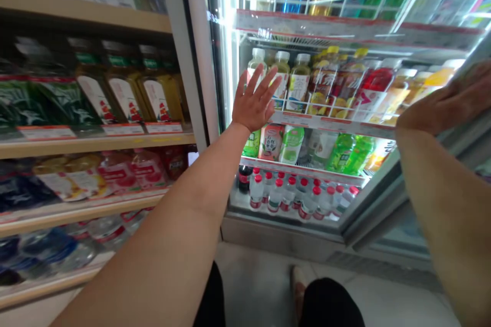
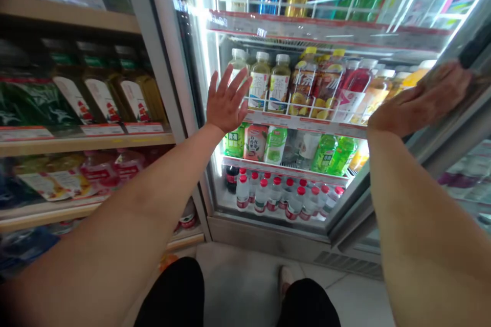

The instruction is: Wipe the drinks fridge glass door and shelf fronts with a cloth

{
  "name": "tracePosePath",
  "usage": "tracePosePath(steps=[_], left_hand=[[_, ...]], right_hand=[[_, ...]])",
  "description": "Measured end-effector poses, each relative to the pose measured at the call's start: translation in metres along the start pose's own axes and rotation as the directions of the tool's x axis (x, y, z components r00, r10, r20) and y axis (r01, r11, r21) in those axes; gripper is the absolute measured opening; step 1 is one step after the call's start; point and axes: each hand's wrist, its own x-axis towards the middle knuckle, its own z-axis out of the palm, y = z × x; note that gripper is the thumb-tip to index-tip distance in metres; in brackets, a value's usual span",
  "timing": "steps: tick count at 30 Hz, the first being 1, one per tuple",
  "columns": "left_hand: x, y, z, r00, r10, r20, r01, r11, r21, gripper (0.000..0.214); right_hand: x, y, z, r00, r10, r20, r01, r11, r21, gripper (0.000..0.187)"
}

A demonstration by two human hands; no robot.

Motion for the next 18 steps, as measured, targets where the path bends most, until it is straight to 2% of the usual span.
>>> tracePosePath(steps=[2, 3, 4, 5, 7, 8, 9, 11, 12, 13, 14, 15, 16, 18], left_hand=[[0.000, 0.000, -0.001, 1.000, 0.006, -0.014, -0.005, 1.000, 0.015, 0.068], [0.000, 0.000, -0.001, 1.000, 0.008, -0.021, -0.007, 1.000, 0.025, 0.069], [0.000, 0.000, -0.001, 1.000, 0.010, -0.024, -0.009, 0.999, 0.035, 0.069], [0.000, 0.000, -0.001, 1.000, 0.013, -0.026, -0.012, 0.999, 0.044, 0.068], [0.000, 0.001, 0.000, 1.000, 0.017, -0.025, -0.016, 0.998, 0.058, 0.064], [0.000, 0.000, 0.000, 1.000, 0.018, -0.020, -0.017, 0.998, 0.060, 0.063], [0.000, 0.000, 0.000, 1.000, 0.017, -0.013, -0.016, 0.998, 0.058, 0.062], [0.000, 0.000, 0.000, 1.000, 0.014, -0.009, -0.014, 0.998, 0.056, 0.062], [0.000, 0.000, -0.001, 1.000, 0.020, -0.014, -0.019, 0.998, 0.056, 0.062], [0.000, 0.000, -0.001, 0.999, 0.029, -0.024, -0.028, 0.998, 0.058, 0.062], [0.000, 0.000, -0.002, 0.999, 0.036, -0.036, -0.034, 0.997, 0.063, 0.062], [0.000, 0.000, -0.002, 0.998, 0.040, -0.044, -0.037, 0.997, 0.066, 0.063], [0.000, 0.000, -0.003, 0.998, 0.044, -0.051, -0.040, 0.997, 0.068, 0.064], [0.000, 0.000, -0.003, 0.998, 0.049, -0.051, -0.045, 0.997, 0.070, 0.064]], right_hand=[[0.000, -0.006, -0.007, 0.991, -0.110, 0.079, 0.107, 0.993, 0.047, 0.076], [-0.002, -0.012, -0.014, 0.969, -0.211, 0.126, 0.200, 0.975, 0.095, 0.072], [-0.004, -0.019, -0.022, 0.928, -0.325, 0.180, 0.301, 0.942, 0.149, 0.066], [-0.008, -0.028, -0.032, 0.862, -0.446, 0.241, 0.404, 0.892, 0.205, 0.064], [-0.015, -0.048, -0.053, 0.722, -0.575, 0.386, 0.512, 0.818, 0.261, 0.058], [-0.017, -0.057, -0.062, 0.641, -0.616, 0.459, 0.549, 0.785, 0.286, 0.054], [-0.018, -0.067, -0.070, 0.534, -0.664, 0.524, 0.585, 0.737, 0.337, 0.051], [-0.014, -0.087, -0.078, 0.337, -0.763, 0.551, 0.624, 0.619, 0.476, 0.046], [-0.009, -0.099, -0.078, 0.283, -0.803, 0.524, 0.625, 0.569, 0.534, 0.046], [-0.003, -0.111, -0.076, 0.285, -0.829, 0.482, 0.621, 0.543, 0.565, 0.046], [0.004, -0.125, -0.071, 0.343, -0.826, 0.447, 0.614, 0.557, 0.559, 0.048], [0.011, -0.140, -0.063, 0.437, -0.789, 0.433, 0.593, 0.614, 0.520, 0.050], [0.017, -0.156, -0.054, 0.555, -0.719, 0.419, 0.554, 0.695, 0.458, 0.050], [0.027, -0.188, -0.031, 0.819, -0.443, 0.364, 0.351, 0.889, 0.293, 0.052]])
